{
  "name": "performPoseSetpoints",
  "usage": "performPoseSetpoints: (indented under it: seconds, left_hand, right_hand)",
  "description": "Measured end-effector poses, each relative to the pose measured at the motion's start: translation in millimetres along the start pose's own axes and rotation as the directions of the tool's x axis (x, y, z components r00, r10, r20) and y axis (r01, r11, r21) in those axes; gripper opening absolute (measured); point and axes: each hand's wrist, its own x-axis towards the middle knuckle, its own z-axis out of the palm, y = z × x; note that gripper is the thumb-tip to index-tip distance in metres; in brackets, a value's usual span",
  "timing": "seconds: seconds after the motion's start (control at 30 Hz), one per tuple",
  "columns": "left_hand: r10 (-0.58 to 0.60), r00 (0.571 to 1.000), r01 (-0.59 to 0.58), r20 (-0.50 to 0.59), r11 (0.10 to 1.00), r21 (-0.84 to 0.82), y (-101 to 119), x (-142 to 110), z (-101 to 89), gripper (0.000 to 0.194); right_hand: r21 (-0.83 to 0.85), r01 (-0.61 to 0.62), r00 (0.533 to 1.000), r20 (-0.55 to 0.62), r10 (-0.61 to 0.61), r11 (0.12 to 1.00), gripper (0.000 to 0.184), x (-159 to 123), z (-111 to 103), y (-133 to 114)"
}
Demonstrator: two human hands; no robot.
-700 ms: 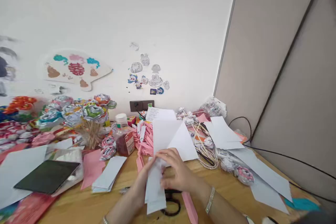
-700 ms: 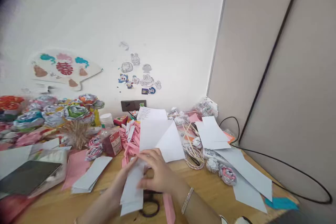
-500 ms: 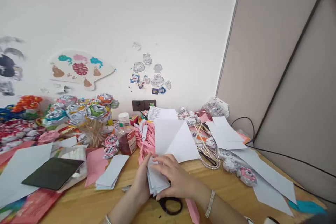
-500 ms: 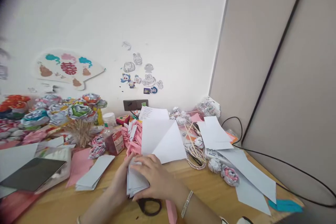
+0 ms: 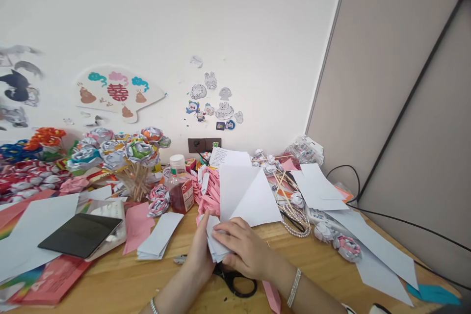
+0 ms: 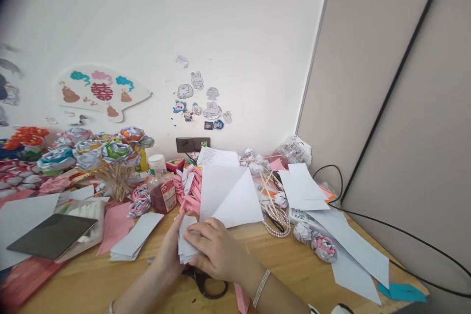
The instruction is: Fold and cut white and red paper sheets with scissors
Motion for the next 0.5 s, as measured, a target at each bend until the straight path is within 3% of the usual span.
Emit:
performPoseSetpoints:
  seconds: [0.2, 0.37, 0.5]
  left_hand:
    - [0.000, 0.995, 0.007, -0.098, 0.997, 0.081, -2.1, -4.6, 3.1, 0.028]
    - [-0.023, 0.999, 0.028, -0.047, 0.994, 0.105, -7.8, -4.2, 3.0, 0.037]
    - [0.181, 0.982, -0.176, -0.058, 0.980, 0.089, -9.9, 3.4, -2.0, 0.029]
  right_hand:
    - [-0.040, 0.030, 0.999, -0.014, -0.030, 0.999, 0.056, -0.4, 4.0, 0.1]
    - [-0.054, 0.020, 0.999, -0.045, -0.023, 0.998, 0.054, -1.2, 3.7, 2.0]
    - [-0.023, 0.023, 0.997, -0.076, -0.025, 0.999, 0.057, -0.6, 2.3, 3.2]
